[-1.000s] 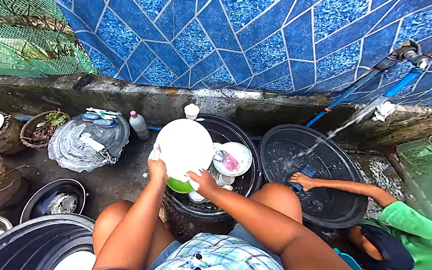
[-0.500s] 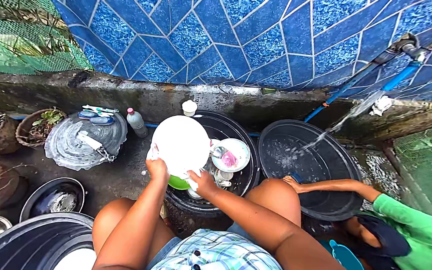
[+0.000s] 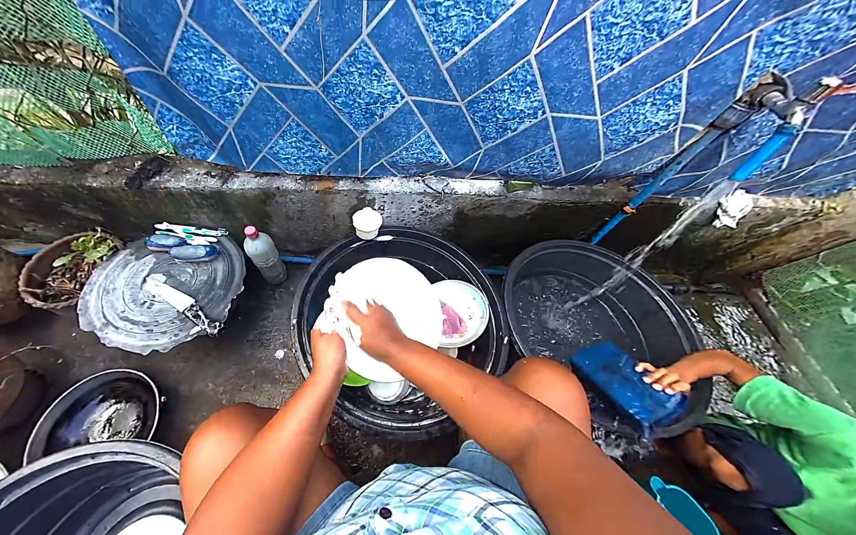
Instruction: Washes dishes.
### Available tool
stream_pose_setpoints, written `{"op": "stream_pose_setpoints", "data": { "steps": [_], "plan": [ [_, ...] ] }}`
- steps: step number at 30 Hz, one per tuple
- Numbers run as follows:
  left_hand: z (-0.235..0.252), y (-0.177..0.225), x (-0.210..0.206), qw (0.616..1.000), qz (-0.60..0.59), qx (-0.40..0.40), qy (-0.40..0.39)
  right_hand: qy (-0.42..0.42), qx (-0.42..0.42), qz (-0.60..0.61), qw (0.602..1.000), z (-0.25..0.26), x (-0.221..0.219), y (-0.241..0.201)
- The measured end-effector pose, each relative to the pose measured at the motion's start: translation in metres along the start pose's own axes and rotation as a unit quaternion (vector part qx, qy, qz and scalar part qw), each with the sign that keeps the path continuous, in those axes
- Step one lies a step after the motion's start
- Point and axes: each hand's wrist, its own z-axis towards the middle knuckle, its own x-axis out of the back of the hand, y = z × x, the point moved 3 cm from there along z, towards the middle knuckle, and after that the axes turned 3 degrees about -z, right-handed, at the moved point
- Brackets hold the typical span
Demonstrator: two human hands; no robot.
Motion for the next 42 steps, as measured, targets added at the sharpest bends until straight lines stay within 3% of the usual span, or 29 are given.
{"op": "stream_pose_setpoints", "data": {
  "steps": [2, 3, 6, 8, 10, 13, 17, 20, 22, 25, 27, 28, 29, 31, 33, 34, 36, 39, 41, 42],
  "plan": [
    [0.0, -0.001, 0.004, 1.0, 0.008, 0.004, 0.009, -0.06, 0.007, -0.03, 0.998, 0.002, 0.009, 0.014],
    [0.0, -0.001, 0.005, 1.0, 0.019, 0.004, 0.011, -0.04, -0.026, -0.036, 0.998, 0.005, 0.016, 0.027],
    [-0.005, -0.003, 0.002, 0.999, 0.046, 0.005, -0.002, 0.134, -0.136, -0.011, 0.981, 0.016, 0.018, 0.054],
    [-0.006, -0.006, 0.001, 0.999, 0.048, 0.0, -0.009, 0.087, -0.149, 0.018, 0.985, 0.012, 0.003, 0.032],
    [-0.003, -0.009, 0.001, 0.999, 0.031, -0.014, -0.007, 0.012, -0.085, 0.025, 0.996, 0.004, -0.012, 0.006],
    [-0.004, -0.01, 0.002, 0.999, 0.012, -0.031, 0.012, -0.034, -0.062, -0.011, 0.997, 0.006, 0.001, 0.004],
    [-0.012, -0.014, 0.002, 0.999, -0.001, -0.047, 0.016, 0.158, -0.153, 0.012, 0.975, 0.028, 0.027, 0.064],
    [-0.015, -0.019, -0.001, 0.997, 0.039, 0.017, -0.07, 0.166, -0.276, 0.055, 0.945, 0.034, 0.036, 0.081],
    [-0.011, -0.019, -0.002, 0.987, 0.079, 0.078, -0.121, 0.125, -0.232, -0.001, 0.965, 0.03, 0.031, 0.072],
    [-0.008, -0.02, -0.001, 0.968, 0.134, 0.091, -0.19, 0.011, -0.004, -0.09, 0.996, 0.018, 0.012, 0.039],
    [-0.009, -0.022, -0.003, 0.968, 0.146, 0.047, -0.198, 0.031, 0.162, -0.097, 0.982, 0.008, 0.005, 0.022],
    [-0.009, -0.023, -0.004, 0.972, 0.144, 0.025, -0.183, 0.058, 0.181, -0.083, 0.978, 0.006, 0.005, 0.023],
    [-0.009, -0.024, -0.006, 0.978, 0.137, 0.009, -0.16, 0.088, 0.145, -0.064, 0.983, 0.006, 0.007, 0.031],
    [-0.007, -0.028, -0.007, 0.988, 0.117, -0.013, -0.104, 0.145, -0.043, -0.016, 0.988, 0.011, 0.016, 0.056],
    [-0.007, -0.029, -0.006, 0.993, 0.097, -0.017, -0.068, 0.172, -0.218, 0.016, 0.961, 0.017, 0.025, 0.076],
    [-0.007, -0.029, -0.005, 0.993, 0.092, -0.001, -0.068, 0.169, -0.241, 0.004, 0.956, 0.019, 0.028, 0.078],
    [-0.003, -0.025, -0.004, 0.988, 0.093, 0.063, -0.102, 0.139, -0.187, -0.058, 0.971, 0.017, 0.031, 0.071],
    [0.002, -0.019, -0.009, 0.975, 0.119, 0.07, -0.176, 0.063, 0.012, -0.106, 0.992, 0.014, 0.028, 0.052],
    [0.002, -0.02, -0.014, 0.976, 0.114, 0.037, -0.179, 0.083, 0.138, -0.116, 0.98, 0.012, 0.027, 0.05],
    [0.001, -0.02, -0.015, 0.98, 0.106, 0.027, -0.165, 0.119, 0.158, -0.11, 0.974, 0.012, 0.028, 0.056]
  ]
}}
